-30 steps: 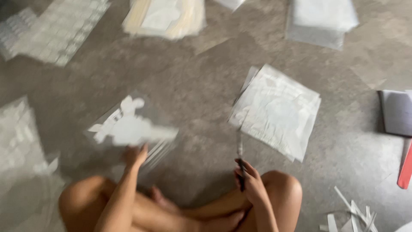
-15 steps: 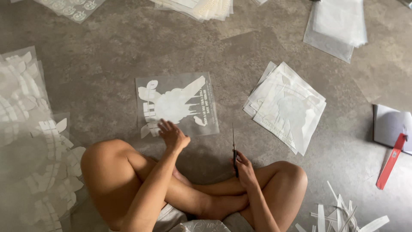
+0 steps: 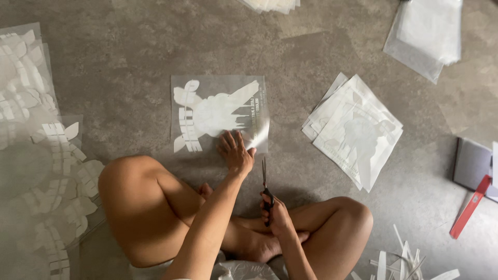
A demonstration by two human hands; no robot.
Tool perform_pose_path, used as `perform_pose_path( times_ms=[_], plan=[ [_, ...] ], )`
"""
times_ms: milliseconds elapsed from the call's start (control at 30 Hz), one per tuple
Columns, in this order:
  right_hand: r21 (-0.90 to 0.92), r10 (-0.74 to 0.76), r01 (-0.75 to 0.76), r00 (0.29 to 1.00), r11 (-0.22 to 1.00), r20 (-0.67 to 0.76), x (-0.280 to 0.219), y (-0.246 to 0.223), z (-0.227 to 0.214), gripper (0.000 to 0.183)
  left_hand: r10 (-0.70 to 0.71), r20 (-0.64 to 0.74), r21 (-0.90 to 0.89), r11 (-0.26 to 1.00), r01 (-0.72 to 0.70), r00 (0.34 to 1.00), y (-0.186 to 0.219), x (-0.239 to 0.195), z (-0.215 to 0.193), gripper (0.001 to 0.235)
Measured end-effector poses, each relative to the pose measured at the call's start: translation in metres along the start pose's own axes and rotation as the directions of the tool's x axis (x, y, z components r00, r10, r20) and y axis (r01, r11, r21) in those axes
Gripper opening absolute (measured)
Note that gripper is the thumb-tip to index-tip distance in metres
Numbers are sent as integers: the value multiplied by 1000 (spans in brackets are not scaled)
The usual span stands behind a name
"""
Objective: The person sits on the floor and uses scissors to cut out white sticker designs from a transparent sheet. They trim the edges of the designs and separate them from the backing material, placing the cut pieces aside.
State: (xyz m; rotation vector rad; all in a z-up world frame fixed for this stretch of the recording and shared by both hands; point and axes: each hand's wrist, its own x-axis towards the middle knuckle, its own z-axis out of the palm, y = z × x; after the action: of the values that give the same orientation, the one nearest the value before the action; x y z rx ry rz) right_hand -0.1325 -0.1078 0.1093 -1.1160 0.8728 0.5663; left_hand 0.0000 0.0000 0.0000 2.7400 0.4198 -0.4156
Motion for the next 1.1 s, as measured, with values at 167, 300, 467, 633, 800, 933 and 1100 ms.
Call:
perform_pose_path(
  times_ms=[167, 300, 467, 633, 800, 933, 1100],
  plan=[
    [82, 39, -49, 993, 995, 111, 32, 25, -10, 21, 128, -196, -99, 984, -150, 972, -17, 3, 3, 68],
    [74, -28, 16, 985, 997, 171, 38, 31, -9, 37, 150, -101, -124, 979, -162, 983, -21, -5, -2, 69],
    [91, -97, 82, 980, 993, 173, 53, 33, -9, 45, 167, -68, -152, 973, -175, 984, -22, -15, -18, 73],
    [136, -120, 97, 979, 986, 167, 59, 31, -9, 44, 164, -42, -154, 974, -169, 986, -24, -18, -10, 78],
    [104, -167, 151, 971, 983, 172, 80, 49, -16, 39, 121, -96, -140, 981, -134, 988, -22, -23, -4, 83],
    [138, -175, 155, 973, 978, 153, 100, 65, -27, 40, 35, -162, -165, 984, -62, 986, -18, -35, -8, 90],
    [105, -191, 177, 972, 979, 137, 92, 60, -25, 40, 46, -183, -200, 976, -83, 982, -17, -36, -10, 90]
  ],
)
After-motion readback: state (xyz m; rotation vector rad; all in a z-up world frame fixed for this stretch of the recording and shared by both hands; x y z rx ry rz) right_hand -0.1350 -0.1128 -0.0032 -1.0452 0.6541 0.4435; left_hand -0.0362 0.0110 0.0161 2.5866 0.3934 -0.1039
